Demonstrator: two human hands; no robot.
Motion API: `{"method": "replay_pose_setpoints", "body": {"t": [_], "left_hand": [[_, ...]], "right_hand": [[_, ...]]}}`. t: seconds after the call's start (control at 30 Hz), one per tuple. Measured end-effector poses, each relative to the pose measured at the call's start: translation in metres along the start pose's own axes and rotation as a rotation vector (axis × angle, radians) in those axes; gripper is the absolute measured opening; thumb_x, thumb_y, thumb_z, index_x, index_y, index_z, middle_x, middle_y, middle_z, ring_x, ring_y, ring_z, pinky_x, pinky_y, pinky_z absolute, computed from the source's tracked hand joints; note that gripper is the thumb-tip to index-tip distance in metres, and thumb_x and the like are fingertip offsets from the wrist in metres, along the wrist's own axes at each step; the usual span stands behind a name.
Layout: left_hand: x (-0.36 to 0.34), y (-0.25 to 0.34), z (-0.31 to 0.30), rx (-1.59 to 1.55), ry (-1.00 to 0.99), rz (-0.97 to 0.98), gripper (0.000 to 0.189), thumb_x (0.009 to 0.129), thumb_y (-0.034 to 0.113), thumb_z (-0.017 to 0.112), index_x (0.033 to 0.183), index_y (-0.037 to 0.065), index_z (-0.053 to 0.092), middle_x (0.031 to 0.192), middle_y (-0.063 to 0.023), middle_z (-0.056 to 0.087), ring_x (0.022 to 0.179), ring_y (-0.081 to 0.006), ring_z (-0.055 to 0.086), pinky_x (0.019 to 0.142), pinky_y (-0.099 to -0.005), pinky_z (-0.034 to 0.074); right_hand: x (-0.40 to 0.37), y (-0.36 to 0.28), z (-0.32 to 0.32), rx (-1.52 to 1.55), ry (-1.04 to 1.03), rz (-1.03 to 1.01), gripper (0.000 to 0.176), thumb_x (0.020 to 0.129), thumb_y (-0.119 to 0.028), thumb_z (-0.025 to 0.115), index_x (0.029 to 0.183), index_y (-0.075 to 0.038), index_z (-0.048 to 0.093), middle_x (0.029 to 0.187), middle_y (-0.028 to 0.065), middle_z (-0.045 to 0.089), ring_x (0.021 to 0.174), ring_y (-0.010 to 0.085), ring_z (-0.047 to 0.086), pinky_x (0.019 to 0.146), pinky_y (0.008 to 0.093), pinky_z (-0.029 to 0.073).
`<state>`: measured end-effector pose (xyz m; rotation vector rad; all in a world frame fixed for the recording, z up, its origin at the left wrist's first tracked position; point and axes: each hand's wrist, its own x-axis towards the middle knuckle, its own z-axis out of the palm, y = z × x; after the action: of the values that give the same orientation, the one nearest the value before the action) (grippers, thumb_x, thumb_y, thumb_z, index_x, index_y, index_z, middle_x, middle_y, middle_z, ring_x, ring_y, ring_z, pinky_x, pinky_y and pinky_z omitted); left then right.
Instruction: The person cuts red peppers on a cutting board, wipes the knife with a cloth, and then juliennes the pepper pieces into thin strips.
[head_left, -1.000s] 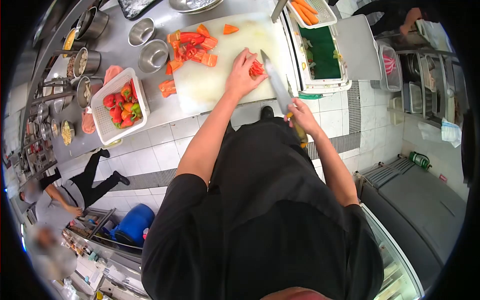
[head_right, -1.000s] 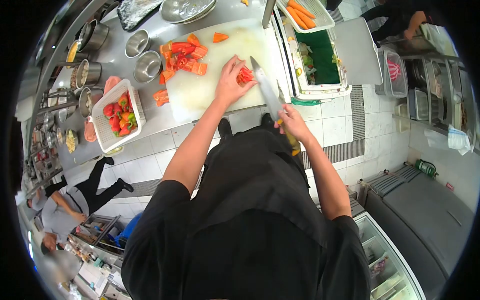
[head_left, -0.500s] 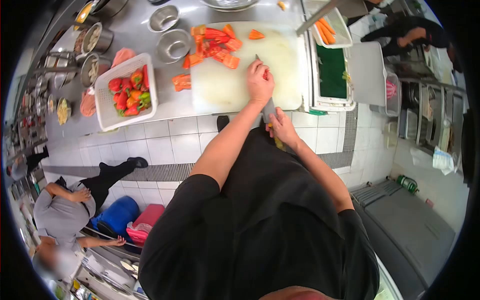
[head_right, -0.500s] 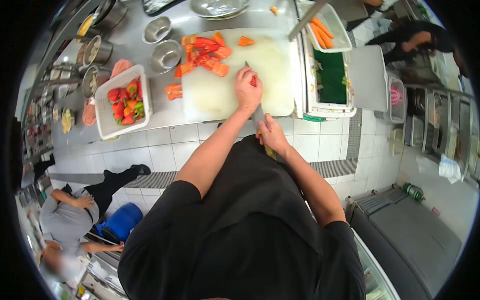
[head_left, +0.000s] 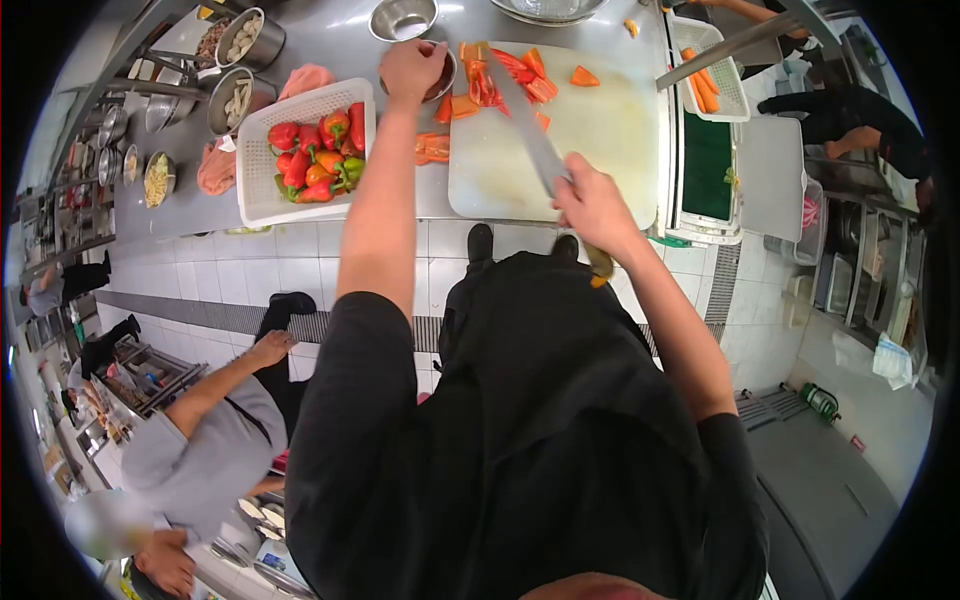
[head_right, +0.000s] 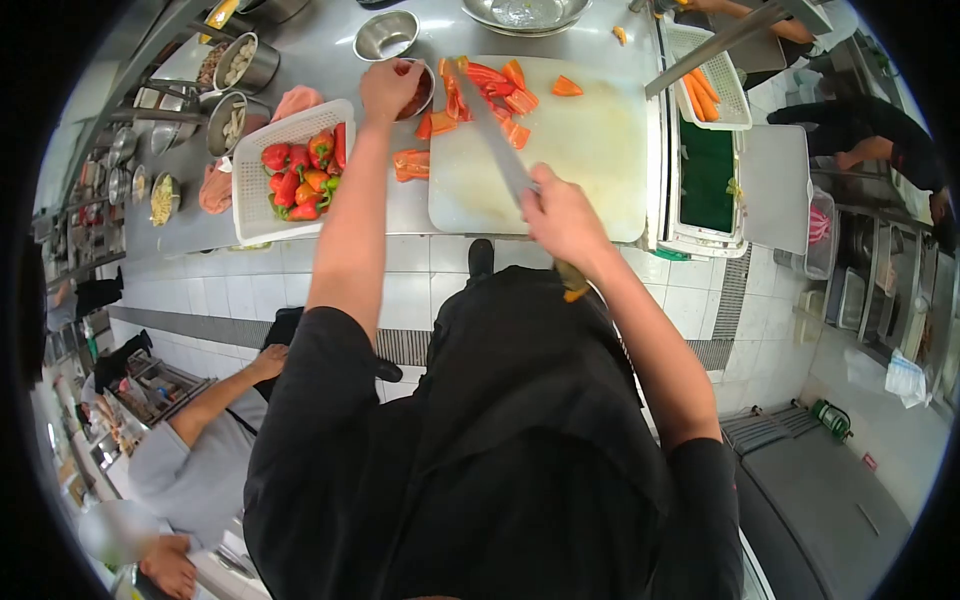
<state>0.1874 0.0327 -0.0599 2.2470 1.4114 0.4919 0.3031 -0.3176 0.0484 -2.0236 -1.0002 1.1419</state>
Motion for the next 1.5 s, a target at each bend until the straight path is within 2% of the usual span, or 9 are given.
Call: {"method": "replay_pose_setpoints", "body": {"t": [0.1, 0.27, 0.4, 0.57, 0.8, 0.93, 1.0, 1.37, 1.5], "left_hand": [[0.009, 0.005, -0.024, 0.269, 0.352, 0.441, 0.023, 0.098, 0.028, 0.070, 0.109, 0.009, 0.077, 0.113, -0.0115, 0.079, 0.096, -0.0355, 0.075, 0.081, -0.0435, 0.057], [0.012, -0.007, -0.056, -0.247, 0.209, 0.489, 0.022, 0.103, 0.026, 0.063, 0.110, 0.009, 0.075, 0.103, -0.0183, 0.078, 0.097, -0.0404, 0.074, 0.083, -0.0467, 0.058], [-0.086, 0.017, -0.069, 0.077, -0.061, 0.226, 0.023, 0.094, 0.031, 0.072, 0.100, 0.010, 0.076, 0.106, -0.0151, 0.077, 0.096, -0.0401, 0.072, 0.083, -0.0507, 0.057], [-0.163, -0.048, 0.007, 0.348, 0.079, 0.130, 0.038, 0.088, 0.030, 0.081, 0.106, -0.001, 0.069, 0.098, -0.0204, 0.073, 0.094, -0.0390, 0.072, 0.083, -0.0496, 0.057], [-0.185, -0.012, -0.002, -0.523, 0.305, -0.100, 0.026, 0.100, 0.017, 0.074, 0.115, -0.003, 0.068, 0.097, -0.0171, 0.078, 0.084, -0.0253, 0.075, 0.074, -0.0371, 0.059], [-0.193, 0.002, 0.031, -0.738, -0.117, 0.004, 0.028, 0.100, 0.018, 0.071, 0.120, -0.001, 0.072, 0.103, -0.0162, 0.078, 0.096, -0.0302, 0.076, 0.086, -0.0409, 0.058], [-0.193, 0.025, 0.029, -0.278, 0.122, 0.280, 0.026, 0.097, 0.015, 0.070, 0.118, 0.000, 0.073, 0.111, -0.0185, 0.075, 0.106, -0.0373, 0.071, 0.095, -0.0461, 0.055], [-0.103, 0.046, 0.047, 0.207, -0.113, 0.736, 0.019, 0.094, 0.017, 0.071, 0.107, 0.005, 0.077, 0.112, -0.0112, 0.074, 0.109, -0.0345, 0.069, 0.098, -0.0455, 0.054], [-0.114, 0.052, 0.029, -0.407, -0.211, 0.295, 0.015, 0.095, 0.013, 0.071, 0.107, 0.005, 0.076, 0.109, -0.0111, 0.077, 0.104, -0.0328, 0.072, 0.094, -0.0429, 0.056]], "right_hand": [[-0.038, 0.039, -0.023, -0.246, 0.217, 0.053, 0.016, 0.103, -0.014, 0.055, 0.113, -0.003, 0.048, 0.082, 0.0302, 0.068, 0.080, 0.0541, 0.066, 0.072, 0.0599, 0.051], [-0.064, 0.138, -0.041, -0.583, 0.354, 0.066, 0.019, 0.104, -0.017, 0.054, 0.112, -0.002, 0.045, 0.078, 0.0320, 0.069, 0.075, 0.0542, 0.068, 0.067, 0.0620, 0.052], [-0.059, 0.182, -0.028, -0.651, 0.316, 0.110, 0.019, 0.104, -0.018, 0.051, 0.113, -0.003, 0.046, 0.079, 0.0316, 0.070, 0.077, 0.0538, 0.069, 0.069, 0.0632, 0.054], [-0.055, 0.185, -0.026, -0.630, 0.282, 0.136, 0.020, 0.105, -0.017, 0.052, 0.115, -0.002, 0.043, 0.084, 0.0344, 0.069, 0.081, 0.0550, 0.069, 0.073, 0.0633, 0.054], [-0.053, 0.189, -0.027, -0.665, 0.310, 0.087, 0.016, 0.100, -0.011, 0.050, 0.113, -0.002, 0.045, 0.081, 0.0318, 0.071, 0.076, 0.0522, 0.071, 0.070, 0.0626, 0.056], [-0.058, 0.184, -0.028, -0.663, 0.288, 0.084, 0.017, 0.100, -0.011, 0.050, 0.113, -0.002, 0.045, 0.081, 0.0319, 0.071, 0.078, 0.0523, 0.071, 0.071, 0.0631, 0.055], [-0.056, 0.182, -0.030, -0.643, 0.286, 0.064, 0.017, 0.100, -0.012, 0.051, 0.113, -0.002, 0.044, 0.081, 0.0321, 0.071, 0.078, 0.0525, 0.071, 0.071, 0.0633, 0.055], [-0.056, 0.178, -0.030, -0.677, 0.294, 0.117, 0.015, 0.098, -0.008, 0.050, 0.111, -0.001, 0.046, 0.083, 0.0334, 0.071, 0.081, 0.0530, 0.071, 0.075, 0.0620, 0.057], [-0.057, 0.180, -0.029, -0.643, 0.299, 0.108, 0.016, 0.098, -0.007, 0.050, 0.112, -0.002, 0.046, 0.084, 0.0331, 0.071, 0.081, 0.0530, 0.071, 0.075, 0.0620, 0.057]]}}
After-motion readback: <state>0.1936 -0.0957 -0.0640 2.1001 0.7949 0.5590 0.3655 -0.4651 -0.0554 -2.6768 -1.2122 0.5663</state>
